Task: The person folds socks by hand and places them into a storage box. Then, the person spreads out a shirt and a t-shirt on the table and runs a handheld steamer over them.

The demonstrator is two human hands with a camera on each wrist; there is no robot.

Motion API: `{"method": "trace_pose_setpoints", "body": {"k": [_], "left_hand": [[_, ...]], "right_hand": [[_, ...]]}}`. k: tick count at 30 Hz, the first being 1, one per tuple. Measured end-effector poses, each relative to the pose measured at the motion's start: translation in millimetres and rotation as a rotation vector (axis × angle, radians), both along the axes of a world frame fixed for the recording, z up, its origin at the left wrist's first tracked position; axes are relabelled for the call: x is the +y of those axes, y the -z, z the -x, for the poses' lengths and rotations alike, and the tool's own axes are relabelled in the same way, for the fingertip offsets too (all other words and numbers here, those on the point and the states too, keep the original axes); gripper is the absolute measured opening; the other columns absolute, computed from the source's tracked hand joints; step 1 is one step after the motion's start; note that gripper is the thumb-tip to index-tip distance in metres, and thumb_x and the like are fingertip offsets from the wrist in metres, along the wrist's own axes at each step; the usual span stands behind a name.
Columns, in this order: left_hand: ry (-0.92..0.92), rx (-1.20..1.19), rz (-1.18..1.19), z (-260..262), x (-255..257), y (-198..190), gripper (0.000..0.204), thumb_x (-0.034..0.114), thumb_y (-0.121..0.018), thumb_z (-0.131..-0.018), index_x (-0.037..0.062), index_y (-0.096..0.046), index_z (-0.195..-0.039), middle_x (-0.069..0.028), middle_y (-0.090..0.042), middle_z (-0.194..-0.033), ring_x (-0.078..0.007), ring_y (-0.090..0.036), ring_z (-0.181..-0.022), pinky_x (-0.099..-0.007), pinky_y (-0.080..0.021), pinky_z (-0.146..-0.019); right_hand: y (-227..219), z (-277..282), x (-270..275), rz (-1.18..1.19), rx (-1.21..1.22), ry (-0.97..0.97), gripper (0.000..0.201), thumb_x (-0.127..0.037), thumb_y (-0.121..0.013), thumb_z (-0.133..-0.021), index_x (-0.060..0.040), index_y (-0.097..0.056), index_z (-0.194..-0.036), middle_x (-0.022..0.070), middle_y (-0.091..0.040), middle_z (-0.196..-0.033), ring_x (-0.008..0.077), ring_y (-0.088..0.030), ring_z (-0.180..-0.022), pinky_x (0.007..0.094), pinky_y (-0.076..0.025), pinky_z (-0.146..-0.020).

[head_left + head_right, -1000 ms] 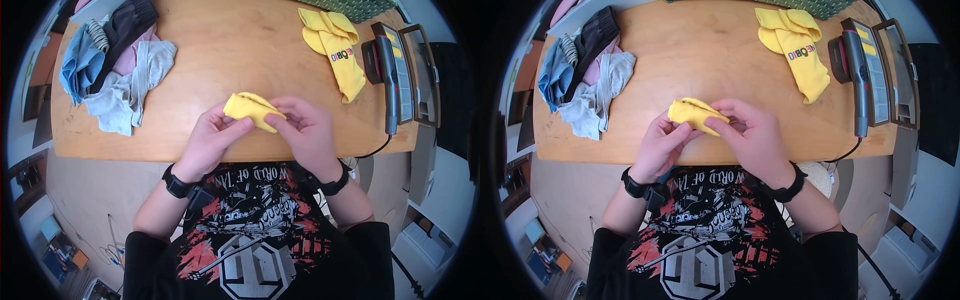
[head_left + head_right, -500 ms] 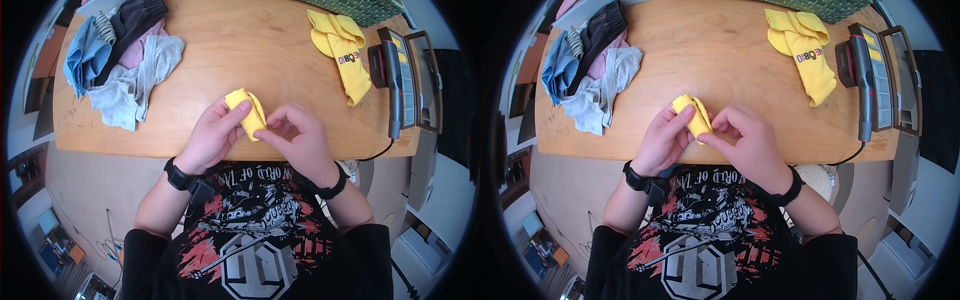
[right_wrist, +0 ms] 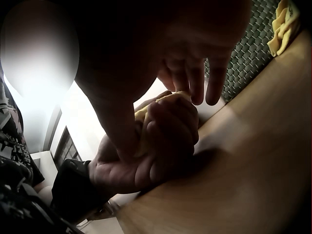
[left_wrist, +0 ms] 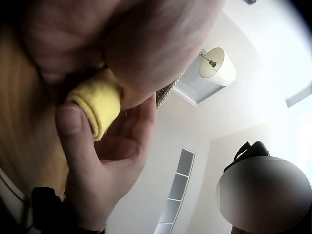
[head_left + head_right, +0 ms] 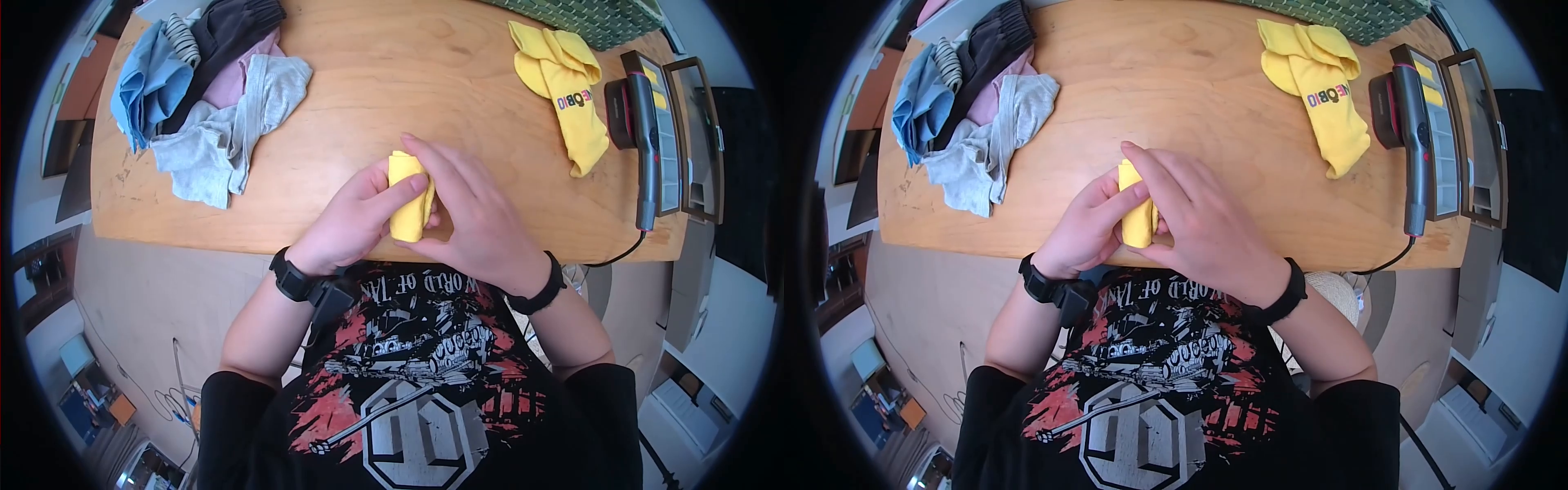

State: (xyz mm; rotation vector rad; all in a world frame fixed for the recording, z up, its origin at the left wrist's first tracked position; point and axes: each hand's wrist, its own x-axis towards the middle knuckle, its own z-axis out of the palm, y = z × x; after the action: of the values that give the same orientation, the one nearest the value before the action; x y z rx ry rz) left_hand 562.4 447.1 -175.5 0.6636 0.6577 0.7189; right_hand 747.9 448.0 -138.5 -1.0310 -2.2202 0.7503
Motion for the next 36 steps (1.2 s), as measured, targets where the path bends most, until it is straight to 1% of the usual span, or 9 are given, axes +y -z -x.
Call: {"method": "trace_pose_setpoints", "body": {"k": [2,6,8,12,14,18,21,29,36], "left_hand": [[-0.133,-0.051,0.168,-7,-2,-12,0.023,0.022,-0.049,-0.109,0.0010,-0.056,-0.114,-0.0051,-0.066,-0.097,-0.0117,-0.064,-0.081,-0.0267,-0.054,-0.074],[-0.202,-0.104,0.208,-9,-2,-3,0.023,0.021,-0.049,-0.109,0.0016,-0.053,-0.120,-0.0045,-0.064,-0.093,-0.0103,-0.062,-0.076,-0.0241,-0.053,-0.067],[-0.087,-0.201,0.008,-2,0,12,0.023,0.022,-0.049,-0.109,0.0033,-0.051,-0.122,-0.0041,-0.062,-0.090,-0.0091,-0.062,-0.075,-0.0228,-0.053,-0.062],[-0.002,-0.169,-0.003,12,2,2,0.019,0.019,-0.051,-0.108,0.0043,-0.051,-0.120,-0.0032,-0.061,-0.088,-0.0079,-0.060,-0.071,-0.0215,-0.050,-0.055],[0.213,-0.030,-0.058,17,2,-10,0.016,0.015,-0.055,-0.105,0.0054,-0.051,-0.117,-0.0022,-0.061,-0.087,-0.0073,-0.059,-0.068,-0.0208,-0.048,-0.051],[0.254,-0.063,-0.099,12,-3,-5,0.018,0.012,-0.059,-0.103,0.0050,-0.052,-0.119,-0.0014,-0.061,-0.087,-0.0063,-0.058,-0.067,-0.0204,-0.049,-0.053],[0.324,-0.088,-0.118,15,-1,2,0.027,0.014,-0.063,-0.101,0.0028,-0.053,-0.124,-0.0053,-0.064,-0.090,-0.0093,-0.063,-0.068,-0.0203,-0.050,-0.055],[0.378,-0.135,-0.281,12,-7,11,0.030,0.023,-0.064,-0.102,0.0006,-0.057,-0.120,-0.0052,-0.067,-0.097,-0.0146,-0.068,-0.087,-0.0285,-0.054,-0.081],[0.481,-0.127,-0.083,19,-5,7,0.032,0.024,-0.064,-0.102,-0.0009,-0.057,-0.120,-0.0052,-0.063,-0.091,-0.0094,-0.060,-0.068,-0.0228,-0.048,-0.061]], "right_hand": [[2,2,0,-0.012,-0.015,0.023,0.083,-0.013,-0.083,-0.072,-0.0024,-0.045,-0.145,0.0160,-0.056,-0.132,0.0342,-0.055,-0.122,0.0422,-0.046,-0.104],[14,8,-2,-0.101,0.026,0.061,0.076,-0.013,-0.084,-0.072,-0.0020,-0.050,-0.139,0.0159,-0.058,-0.129,0.0344,-0.057,-0.120,0.0424,-0.047,-0.103],[7,8,0,-0.061,0.064,0.058,0.074,-0.014,-0.085,-0.073,-0.0026,-0.051,-0.138,0.0153,-0.058,-0.129,0.0337,-0.057,-0.120,0.0423,-0.047,-0.102],[-14,-2,3,0.126,0.202,0.045,0.054,-0.015,-0.083,-0.080,-0.0049,-0.061,-0.128,0.0132,-0.063,-0.120,0.0300,-0.062,-0.112,0.0385,-0.051,-0.096],[-15,-16,2,0.243,0.242,0.064,0.042,-0.014,-0.082,-0.082,-0.0050,-0.065,-0.120,0.0115,-0.064,-0.114,0.0258,-0.064,-0.104,0.0352,-0.052,-0.090],[-15,-24,0,0.506,0.391,0.127,0.016,-0.011,-0.079,-0.086,-0.0040,-0.072,-0.099,0.0055,-0.066,-0.097,0.0136,-0.064,-0.083,0.0264,-0.051,-0.075],[-14,-25,-2,0.528,0.419,0.102,0.014,-0.010,-0.079,-0.086,-0.0036,-0.071,-0.097,0.0028,-0.064,-0.093,0.0096,-0.060,-0.079,0.0243,-0.048,-0.071],[-11,-23,1,0.659,0.356,0.072,0.017,-0.014,-0.081,-0.085,-0.0050,-0.070,-0.094,-0.0006,-0.062,-0.089,0.0067,-0.057,-0.075,0.0222,-0.046,-0.068],[-10,-26,2,0.894,0.398,0.040,0.019,-0.015,-0.080,-0.087,-0.0074,-0.067,-0.100,-0.0033,-0.063,-0.081,0.0043,-0.058,-0.069,0.0192,-0.045,-0.063]]}}
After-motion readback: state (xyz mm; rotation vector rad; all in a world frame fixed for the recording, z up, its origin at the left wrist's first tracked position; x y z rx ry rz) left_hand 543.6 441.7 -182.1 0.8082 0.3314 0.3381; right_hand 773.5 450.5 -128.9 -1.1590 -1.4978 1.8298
